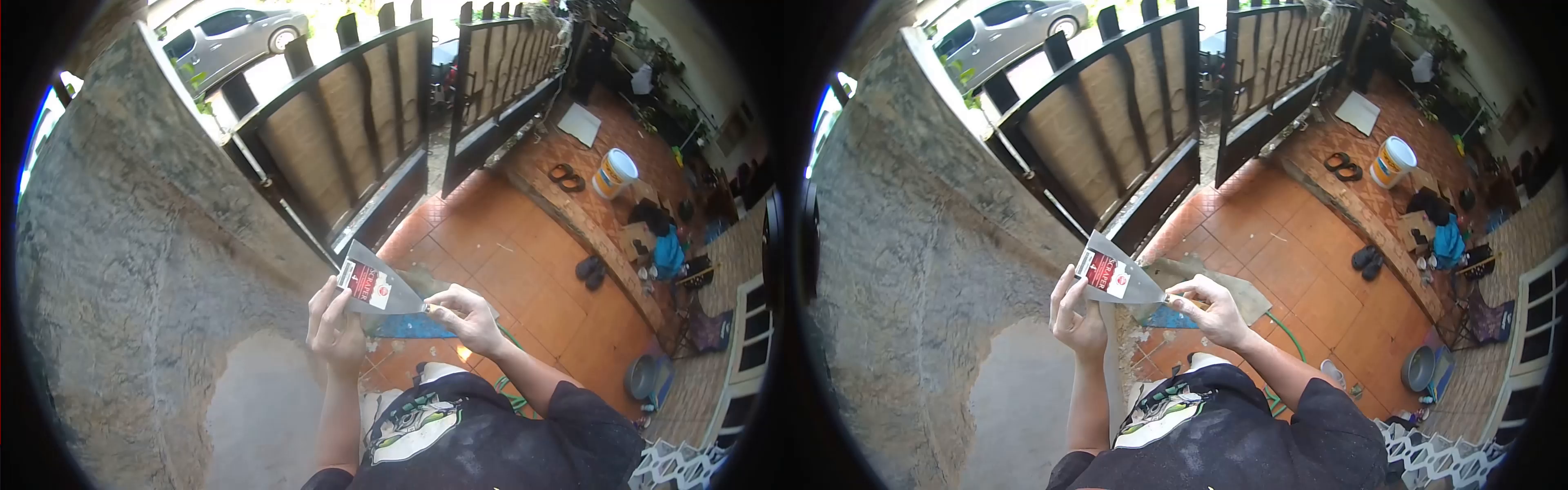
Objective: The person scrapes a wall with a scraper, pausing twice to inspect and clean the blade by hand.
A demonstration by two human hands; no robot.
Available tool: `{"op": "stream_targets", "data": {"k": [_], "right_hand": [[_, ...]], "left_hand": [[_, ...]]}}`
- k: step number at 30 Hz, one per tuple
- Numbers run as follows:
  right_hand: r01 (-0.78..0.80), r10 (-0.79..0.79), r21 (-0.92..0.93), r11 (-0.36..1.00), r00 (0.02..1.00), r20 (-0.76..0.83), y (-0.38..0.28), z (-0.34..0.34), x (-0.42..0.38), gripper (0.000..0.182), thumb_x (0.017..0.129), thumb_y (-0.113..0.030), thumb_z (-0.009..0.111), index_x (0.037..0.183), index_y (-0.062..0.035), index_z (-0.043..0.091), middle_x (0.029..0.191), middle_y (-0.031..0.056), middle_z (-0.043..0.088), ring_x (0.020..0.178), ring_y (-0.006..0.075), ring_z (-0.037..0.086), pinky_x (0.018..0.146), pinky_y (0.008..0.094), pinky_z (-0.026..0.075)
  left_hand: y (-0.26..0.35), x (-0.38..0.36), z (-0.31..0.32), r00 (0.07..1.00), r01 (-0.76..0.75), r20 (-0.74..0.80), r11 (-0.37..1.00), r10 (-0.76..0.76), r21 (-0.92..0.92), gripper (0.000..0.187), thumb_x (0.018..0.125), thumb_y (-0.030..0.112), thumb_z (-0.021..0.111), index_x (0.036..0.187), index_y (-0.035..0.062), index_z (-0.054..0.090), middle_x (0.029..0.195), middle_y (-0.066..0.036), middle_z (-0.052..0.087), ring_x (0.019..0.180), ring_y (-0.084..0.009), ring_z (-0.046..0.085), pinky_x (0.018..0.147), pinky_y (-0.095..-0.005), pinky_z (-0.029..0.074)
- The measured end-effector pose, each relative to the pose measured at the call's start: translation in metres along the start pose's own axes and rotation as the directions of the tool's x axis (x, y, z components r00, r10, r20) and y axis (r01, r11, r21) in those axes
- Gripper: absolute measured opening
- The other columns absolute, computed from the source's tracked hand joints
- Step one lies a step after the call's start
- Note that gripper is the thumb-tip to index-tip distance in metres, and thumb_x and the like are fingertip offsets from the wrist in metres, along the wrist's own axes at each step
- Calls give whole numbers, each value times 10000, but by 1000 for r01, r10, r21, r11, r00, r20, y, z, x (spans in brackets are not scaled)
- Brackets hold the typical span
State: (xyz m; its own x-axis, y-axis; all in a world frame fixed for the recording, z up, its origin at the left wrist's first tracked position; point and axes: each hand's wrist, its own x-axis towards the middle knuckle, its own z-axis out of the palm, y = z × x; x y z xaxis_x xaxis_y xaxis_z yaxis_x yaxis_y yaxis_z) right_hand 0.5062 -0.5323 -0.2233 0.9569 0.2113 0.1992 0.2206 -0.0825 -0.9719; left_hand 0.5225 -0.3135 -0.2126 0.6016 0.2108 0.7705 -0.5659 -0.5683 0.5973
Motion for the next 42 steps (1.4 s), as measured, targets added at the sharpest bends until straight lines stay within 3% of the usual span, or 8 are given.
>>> {"op": "stream_targets", "data": {"k": [3,11,15,18,23,30,35,42], "right_hand": [[-284,302,260,923,953,-30,3,-28,-24,224,890,-153,643,1064,-12,625,936,43,610,811,83,548,756,244,449],[-423,402,470,775,903,149,20,-77,-56,406,807,-95,722,1169,-15,556,1044,52,601,940,92,558,851,264,460],[-398,331,362,843,914,233,31,-83,-57,406,782,-61,724,1152,-14,565,1049,31,599,976,109,546,889,272,424],[-275,291,-98,956,927,238,41,-80,-53,367,759,-137,751,1082,-38,608,935,61,632,881,118,549,823,287,437],[-166,202,-181,969,958,205,41,-69,-59,339,812,-222,717,1074,-34,612,875,83,634,796,138,549,771,322,459],[-254,230,170,952,962,151,-2,-83,-72,242,880,-223,649,1058,-63,619,720,-4,545,623,72,479,577,244,406],[-298,180,583,756,951,252,-24,-100,-84,279,900,-179,619,1121,-28,542,624,-39,438,493,26,340,449,206,261],[-226,63,653,723,963,263,-35,-101,-106,254,915,-177,585,1102,-16,525,585,-49,382,471,43,308,438,224,231]], "left_hand": [[20,2,30,994,-49,96,992,60,-115,327,639,-141,698,927,9,662,1124,-193,626,1017,-318,622,832,-369,518],[61,6,75,933,-320,73,904,353,-285,184,666,-79,720,809,24,667,977,-163,676,880,-324,645,746,-378,536],[76,2,75,889,-402,113,873,445,-276,189,632,-55,734,794,31,691,955,-140,678,850,-314,644,720,-369,539],[86,-1,71,847,-455,155,844,509,-283,189,601,-39,715,777,31,706,941,-132,680,826,-283,662,713,-372,530],[96,-6,70,812,-480,202,823,548,-302,135,633,-49,693,746,25,696,968,-145,666,792,-271,678,723,-389,529],[110,-20,94,931,-320,33,858,363,-403,571,752,-81,631,1277,49,449,1313,-294,395,925,-315,643,734,-375,547],[122,-22,96,885,-161,360,919,296,-360,535,767,-50,639,1268,23,464,1317,-293,393,1058,-374,590,831,-410,532],[143,-20,102,804,-99,469,861,364,-499,480,786,-33,624,1247,-3,492,1307,-293,409,1104,-399,562,870,-432,515]]}}
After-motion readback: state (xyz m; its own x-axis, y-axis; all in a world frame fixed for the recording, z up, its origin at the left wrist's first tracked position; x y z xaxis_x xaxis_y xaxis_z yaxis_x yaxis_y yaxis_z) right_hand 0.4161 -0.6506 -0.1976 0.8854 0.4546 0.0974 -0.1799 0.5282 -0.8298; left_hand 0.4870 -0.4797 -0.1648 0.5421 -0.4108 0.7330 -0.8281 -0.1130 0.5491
